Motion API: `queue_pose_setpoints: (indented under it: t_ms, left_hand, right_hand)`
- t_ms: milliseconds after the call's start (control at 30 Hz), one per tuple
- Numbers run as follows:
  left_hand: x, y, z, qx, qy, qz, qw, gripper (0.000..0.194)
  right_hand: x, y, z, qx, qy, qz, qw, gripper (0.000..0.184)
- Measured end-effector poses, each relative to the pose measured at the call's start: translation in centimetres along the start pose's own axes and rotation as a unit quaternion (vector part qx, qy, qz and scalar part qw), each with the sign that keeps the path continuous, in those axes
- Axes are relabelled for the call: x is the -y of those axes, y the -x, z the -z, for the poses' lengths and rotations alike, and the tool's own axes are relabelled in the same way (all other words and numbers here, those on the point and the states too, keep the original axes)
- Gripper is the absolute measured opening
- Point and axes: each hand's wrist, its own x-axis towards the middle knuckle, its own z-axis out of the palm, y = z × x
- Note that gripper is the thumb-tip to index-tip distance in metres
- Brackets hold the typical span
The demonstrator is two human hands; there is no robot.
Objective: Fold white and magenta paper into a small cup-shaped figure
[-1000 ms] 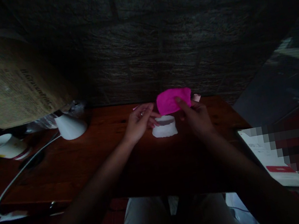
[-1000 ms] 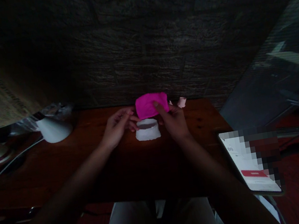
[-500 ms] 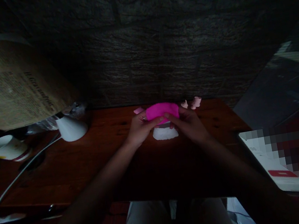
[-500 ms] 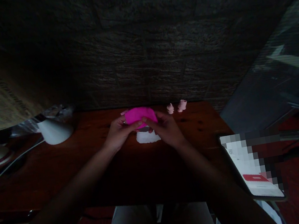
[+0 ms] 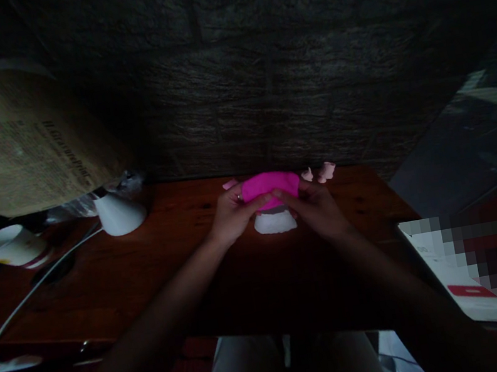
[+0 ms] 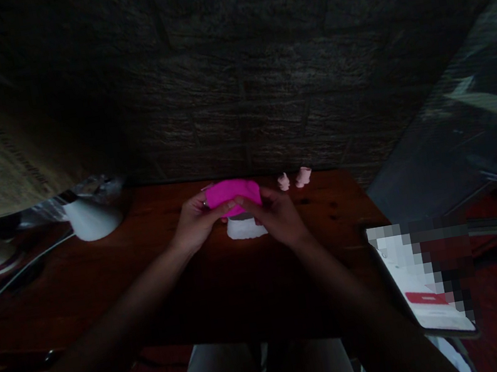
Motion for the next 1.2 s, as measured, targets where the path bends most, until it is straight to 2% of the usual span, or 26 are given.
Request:
queue_pose_setpoints:
  t_ms: [167,333,433,633,833,1200]
  left_hand:
    - [-0.29,0.02,0.18,-0.004,-0.026,-0.006,1.000,0.026]
    - [-0.24,0.03,0.24,-0.033,-0.046,-0.022,0.998,0.024]
    - [-0.43,-0.08,0.36,-0.027,-0.054,-0.019,0.998,0.025]
    - [-0.79,-0.30,0.50,-0.025,-0.007,0.000,1.000,0.025]
    - [-0.67,-0.33,0.51,-0.025,-0.017,-0.023,0.999,0.023]
    - [-0.31,-0.32,0.70,-0.029,-0.059,-0.005,0.998,0.031]
  right_hand:
    - [0.01,0.06,0.02,-0.002,-0.014,0.019,1.000,0.035]
    - [-0.11,0.09,0.01,0.013,0.001,0.039,0.999,0.033]
    - [-0.18,0.12,0.02,0.020,-0.001,0.039,0.999,0.033]
    - [0.41,0.09,0.08,0.037,-0.010,0.040,0.998,0.031]
    - [0.24,-0.01,0.14,0.038,0.006,0.045,0.998,0.031]
    - [0.16,0.13,0.06,0.042,0.022,0.043,0.998,0.037]
